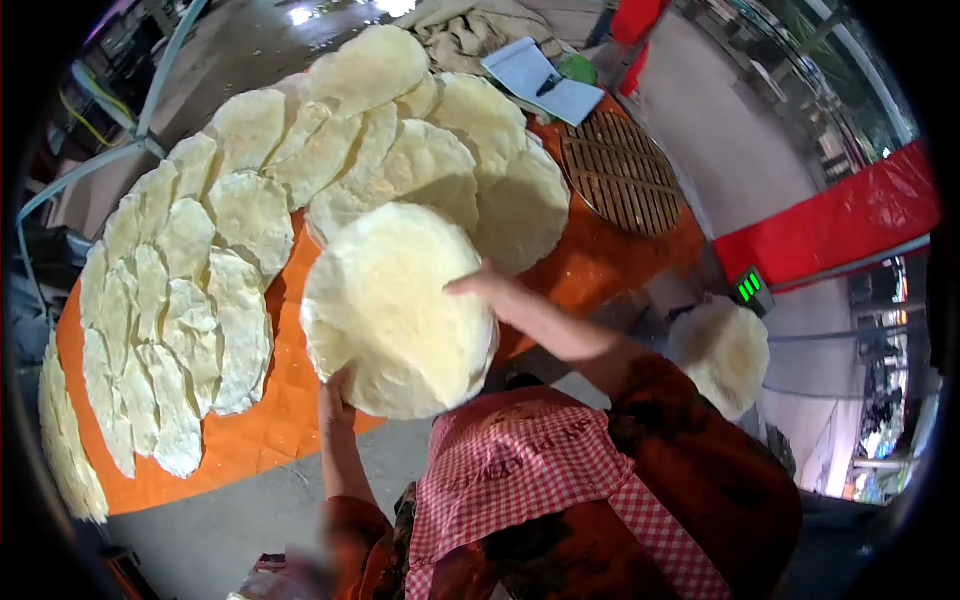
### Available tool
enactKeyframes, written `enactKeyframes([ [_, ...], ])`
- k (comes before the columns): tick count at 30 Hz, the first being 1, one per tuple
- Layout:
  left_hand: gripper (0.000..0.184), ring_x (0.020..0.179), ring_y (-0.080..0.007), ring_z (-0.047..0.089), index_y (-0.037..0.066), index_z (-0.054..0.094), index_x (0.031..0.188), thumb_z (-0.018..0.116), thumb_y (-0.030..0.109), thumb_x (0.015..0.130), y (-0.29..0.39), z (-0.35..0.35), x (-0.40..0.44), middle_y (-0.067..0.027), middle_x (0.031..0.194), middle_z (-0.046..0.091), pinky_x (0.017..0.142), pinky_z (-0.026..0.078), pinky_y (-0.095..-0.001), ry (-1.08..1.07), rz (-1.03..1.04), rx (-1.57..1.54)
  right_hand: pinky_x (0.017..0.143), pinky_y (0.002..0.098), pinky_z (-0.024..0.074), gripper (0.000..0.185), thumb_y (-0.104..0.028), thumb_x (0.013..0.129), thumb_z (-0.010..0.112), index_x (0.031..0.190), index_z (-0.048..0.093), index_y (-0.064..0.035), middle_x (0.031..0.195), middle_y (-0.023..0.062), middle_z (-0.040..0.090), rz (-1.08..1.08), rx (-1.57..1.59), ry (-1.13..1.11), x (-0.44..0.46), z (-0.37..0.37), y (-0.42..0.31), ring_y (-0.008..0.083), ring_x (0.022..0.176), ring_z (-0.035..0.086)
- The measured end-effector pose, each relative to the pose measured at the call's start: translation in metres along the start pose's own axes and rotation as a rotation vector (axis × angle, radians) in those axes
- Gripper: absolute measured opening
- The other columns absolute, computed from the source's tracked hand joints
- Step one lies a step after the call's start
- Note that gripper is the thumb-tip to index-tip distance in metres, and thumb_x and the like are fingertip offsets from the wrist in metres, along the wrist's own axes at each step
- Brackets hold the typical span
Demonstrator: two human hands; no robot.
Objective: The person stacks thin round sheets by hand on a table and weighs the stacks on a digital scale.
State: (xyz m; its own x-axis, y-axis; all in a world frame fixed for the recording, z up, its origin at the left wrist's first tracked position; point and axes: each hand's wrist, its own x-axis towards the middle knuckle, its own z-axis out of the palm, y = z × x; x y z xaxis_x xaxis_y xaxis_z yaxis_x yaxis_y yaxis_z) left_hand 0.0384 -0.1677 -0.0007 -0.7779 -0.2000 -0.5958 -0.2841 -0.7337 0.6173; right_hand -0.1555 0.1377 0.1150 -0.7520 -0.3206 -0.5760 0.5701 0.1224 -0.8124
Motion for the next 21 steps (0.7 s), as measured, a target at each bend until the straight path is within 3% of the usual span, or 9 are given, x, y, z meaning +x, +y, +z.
enactKeyframes([
  [5,0.058,0.113,-0.0306,0.053,-0.001,0.038,0.135,0.059,0.005,0.081,0.003,0.01,-0.01,-0.0137,0.125,0.054,0.099,0.042,-0.0431,-0.075,-0.011,-0.097,0.094,0.0392,0.0465,0.059,-0.001,0.066,0.074,0.123,0.055,0.0043,0.113,0.0165,0.064,-0.07,0.057,-0.073,0.031,-0.038,0.041,0.029,0.103,0.061],
  [7,0.058,0.114,-0.0299,0.052,0.0,0.039,0.134,0.06,0.005,0.081,0.006,-0.007,-0.004,-0.0131,0.126,0.054,0.1,0.042,-0.0438,-0.113,-0.115,-0.137,0.092,0.0386,0.0468,0.057,-0.004,0.069,0.074,0.122,0.056,0.0041,0.113,0.0161,0.064,0.031,-0.04,-0.059,0.037,-0.042,0.055,0.028,0.101,0.061],
  [9,0.055,0.114,-0.0288,0.053,-0.001,0.042,0.132,0.06,0.004,0.08,0.005,-0.013,0.003,-0.0136,0.123,0.055,0.098,0.044,-0.043,-0.115,-0.181,-0.151,0.093,0.038,0.0459,0.056,-0.004,0.068,0.073,0.121,0.056,0.0046,0.112,0.016,0.064,-0.024,0.028,-0.14,0.03,-0.042,0.045,0.0277,0.103,0.06],
  [12,0.052,0.113,-0.0282,0.054,-0.002,0.043,0.13,0.057,0.003,0.08,0.023,0.007,-0.001,-0.0136,0.121,0.056,0.097,0.045,-0.0422,-0.04,-0.032,-0.036,0.093,0.0379,0.0464,0.058,-0.004,0.068,0.073,0.122,0.054,0.0043,0.113,0.0151,0.063,-0.223,0.041,-0.092,0.018,-0.025,0.018,0.028,0.1,0.062],
  [14,0.052,0.113,-0.0274,0.054,-0.001,0.044,0.13,0.056,0.004,0.08,0.056,0.024,-0.004,-0.0135,0.12,0.057,0.097,0.046,-0.0415,-0.158,0.05,0.038,0.092,0.0377,0.0474,0.058,-0.004,0.069,0.072,0.123,0.053,0.0044,0.113,0.0155,0.063,-0.173,0.101,-0.125,-0.003,-0.024,-0.005,0.0271,0.099,0.062],
  [19,0.056,0.122,-0.03,0.048,0.001,0.042,0.135,0.052,0.031,0.088,0.075,0.023,-0.003,-0.0161,0.134,0.048,0.102,0.04,-0.0457,-0.234,0.045,-0.012,0.086,0.0378,0.0508,0.053,-0.009,0.075,0.071,0.122,0.053,0.0052,0.11,0.0163,0.063,-0.114,0.342,-0.013,-0.034,-0.016,0.016,0.0259,0.098,0.063],
  [20,0.056,0.122,-0.0309,0.048,0.004,0.041,0.136,0.052,0.032,0.089,0.06,0.023,0.001,-0.015,0.134,0.048,0.102,0.039,-0.046,-0.256,-0.019,-0.056,0.086,0.0377,0.0504,0.048,-0.011,0.078,0.069,0.121,0.054,0.0057,0.11,0.0157,0.064,-0.19,0.401,-0.053,-0.029,-0.015,0.043,0.0252,0.098,0.063],
  [21,0.055,0.121,-0.0309,0.049,0.005,0.041,0.136,0.053,0.03,0.088,0.043,0.015,-0.001,-0.0142,0.133,0.049,0.101,0.041,-0.0458,-0.176,-0.106,-0.039,0.086,0.037,0.0498,0.047,-0.011,0.079,0.068,0.121,0.054,0.0058,0.11,0.015,0.064,-0.125,0.361,0.026,-0.019,-0.014,0.075,0.0241,0.099,0.062],
])
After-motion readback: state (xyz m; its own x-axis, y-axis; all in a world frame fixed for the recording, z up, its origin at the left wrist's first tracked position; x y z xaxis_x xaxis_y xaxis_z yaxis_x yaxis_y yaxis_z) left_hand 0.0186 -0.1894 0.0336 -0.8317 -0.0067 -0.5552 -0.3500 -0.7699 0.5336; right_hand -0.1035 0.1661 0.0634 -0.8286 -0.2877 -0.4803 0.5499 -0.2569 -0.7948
